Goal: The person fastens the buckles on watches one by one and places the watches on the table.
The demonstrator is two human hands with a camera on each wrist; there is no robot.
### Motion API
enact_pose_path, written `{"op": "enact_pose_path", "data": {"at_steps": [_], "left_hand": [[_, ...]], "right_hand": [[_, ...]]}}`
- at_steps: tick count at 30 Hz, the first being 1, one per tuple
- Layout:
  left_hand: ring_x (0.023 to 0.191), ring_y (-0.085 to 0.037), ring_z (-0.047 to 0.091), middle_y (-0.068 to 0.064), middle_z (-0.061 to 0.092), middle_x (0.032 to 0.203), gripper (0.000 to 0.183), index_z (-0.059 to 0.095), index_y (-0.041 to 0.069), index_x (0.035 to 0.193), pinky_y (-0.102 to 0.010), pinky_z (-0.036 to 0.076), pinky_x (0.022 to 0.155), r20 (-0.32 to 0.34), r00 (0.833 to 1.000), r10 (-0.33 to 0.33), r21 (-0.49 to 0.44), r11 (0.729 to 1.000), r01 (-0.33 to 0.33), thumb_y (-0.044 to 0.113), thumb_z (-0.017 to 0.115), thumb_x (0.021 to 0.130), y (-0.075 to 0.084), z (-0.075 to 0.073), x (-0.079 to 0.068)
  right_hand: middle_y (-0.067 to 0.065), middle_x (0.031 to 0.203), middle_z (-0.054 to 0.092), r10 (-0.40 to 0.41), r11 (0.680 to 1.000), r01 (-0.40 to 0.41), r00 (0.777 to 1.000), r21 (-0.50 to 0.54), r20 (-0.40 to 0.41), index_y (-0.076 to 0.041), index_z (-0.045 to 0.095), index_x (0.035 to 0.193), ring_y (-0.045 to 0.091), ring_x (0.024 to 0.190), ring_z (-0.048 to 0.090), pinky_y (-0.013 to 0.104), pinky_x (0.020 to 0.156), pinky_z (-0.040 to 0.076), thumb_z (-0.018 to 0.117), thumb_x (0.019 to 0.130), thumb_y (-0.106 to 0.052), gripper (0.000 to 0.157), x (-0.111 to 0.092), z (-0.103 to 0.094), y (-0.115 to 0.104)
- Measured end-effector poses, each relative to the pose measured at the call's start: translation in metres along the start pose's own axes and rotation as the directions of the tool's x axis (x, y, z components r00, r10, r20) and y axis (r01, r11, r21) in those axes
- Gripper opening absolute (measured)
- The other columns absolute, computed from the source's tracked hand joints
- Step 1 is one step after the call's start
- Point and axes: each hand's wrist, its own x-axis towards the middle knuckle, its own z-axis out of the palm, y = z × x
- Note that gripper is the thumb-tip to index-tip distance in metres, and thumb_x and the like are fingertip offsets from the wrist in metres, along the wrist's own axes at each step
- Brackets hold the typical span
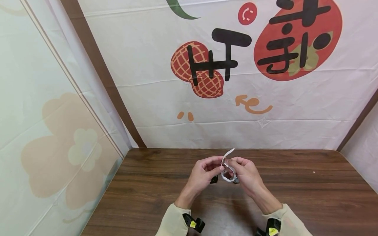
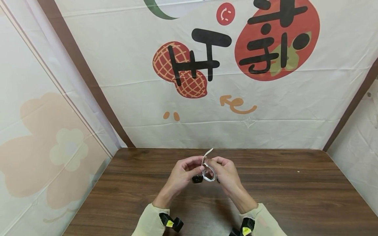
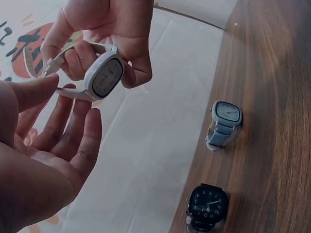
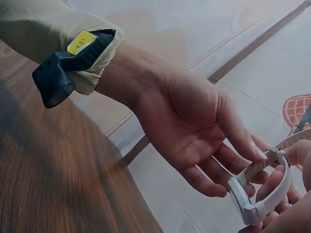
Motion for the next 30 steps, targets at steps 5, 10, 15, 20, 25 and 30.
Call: {"op": "enact_pose_path", "data": {"at_steps": [5, 10, 15, 20, 25, 30], "left_hand": [[0.097, -0.012, 0.066, -0.018, 0.070, 0.114, 0.034, 0.066, -0.001, 0.124, -0.023, 0.054, 0.083, 0.009, 1.000, 0.008, -0.007, 1.000, -0.008, 0.005, 0.069, 0.091, 0.0008, -0.0007, -0.0003], [0.091, -0.009, 0.066, -0.021, 0.070, 0.113, 0.034, 0.067, 0.000, 0.124, -0.025, 0.057, 0.076, 0.024, 1.000, -0.009, -0.014, 1.000, 0.009, 0.005, 0.070, 0.091, 0.0015, -0.0015, -0.0008], [0.079, -0.011, 0.063, -0.022, 0.071, 0.107, 0.033, 0.070, 0.002, 0.120, -0.023, 0.054, 0.062, 0.032, 0.999, -0.028, 0.004, 1.000, 0.028, 0.005, 0.073, 0.088, 0.0004, -0.0029, -0.0012], [0.079, -0.012, 0.064, -0.021, 0.070, 0.105, 0.031, 0.070, 0.002, 0.119, -0.024, 0.054, 0.062, 0.052, 0.999, -0.016, -0.002, 1.000, 0.016, 0.006, 0.073, 0.088, -0.0006, -0.0046, -0.0016], [0.082, -0.009, 0.066, -0.027, 0.066, 0.111, 0.031, 0.065, -0.001, 0.123, -0.028, 0.058, 0.067, 0.070, 0.998, -0.008, -0.027, 1.000, 0.010, 0.006, 0.068, 0.093, 0.0001, -0.0056, -0.0022], [0.076, -0.010, 0.062, -0.016, 0.067, 0.099, 0.029, 0.063, -0.008, 0.120, -0.027, 0.058, 0.066, 0.025, 0.998, -0.057, -0.104, 0.993, 0.060, 0.014, 0.055, 0.102, 0.0015, -0.0036, -0.0006]], "right_hand": [[-0.002, 0.062, 0.053, -0.013, 0.999, 0.012, 1.000, 0.038, 0.025, -0.010, 0.064, 0.073, 0.011, 0.060, 0.049, 0.022, 0.058, 0.043, 0.065, 0.094, -0.008, 0.021, 0.0002, -0.0013, 0.0005], [-0.002, 0.063, 0.054, -0.013, 0.999, 0.012, 1.000, 0.040, 0.022, -0.010, 0.064, 0.072, 0.011, 0.061, 0.049, 0.022, 0.058, 0.042, 0.064, 0.093, -0.007, 0.021, 0.0004, -0.0021, 0.0002], [-0.002, 0.063, 0.050, -0.018, 0.999, 0.018, 1.000, 0.032, 0.018, -0.011, 0.063, 0.069, 0.012, 0.062, 0.046, 0.023, 0.060, 0.040, 0.060, 0.091, -0.001, 0.024, -0.0002, -0.0029, -0.0013], [-0.003, 0.063, 0.050, -0.031, 0.999, 0.030, 0.999, 0.027, 0.011, -0.011, 0.062, 0.070, 0.010, 0.062, 0.046, 0.022, 0.059, 0.039, 0.060, 0.091, 0.000, 0.024, -0.0004, -0.0036, -0.0018], [-0.003, 0.067, 0.054, -0.015, 0.999, 0.015, 1.000, 0.040, -0.005, -0.011, 0.061, 0.075, 0.011, 0.063, 0.047, 0.022, 0.059, 0.040, 0.063, 0.092, -0.002, 0.019, 0.0000, -0.0041, -0.0010], [-0.004, 0.072, 0.063, -0.029, 0.999, 0.029, 1.000, 0.042, 0.000, -0.012, 0.064, 0.077, 0.011, 0.068, 0.051, 0.023, 0.063, 0.042, 0.066, 0.091, -0.002, 0.018, 0.0001, -0.0030, -0.0007]]}}
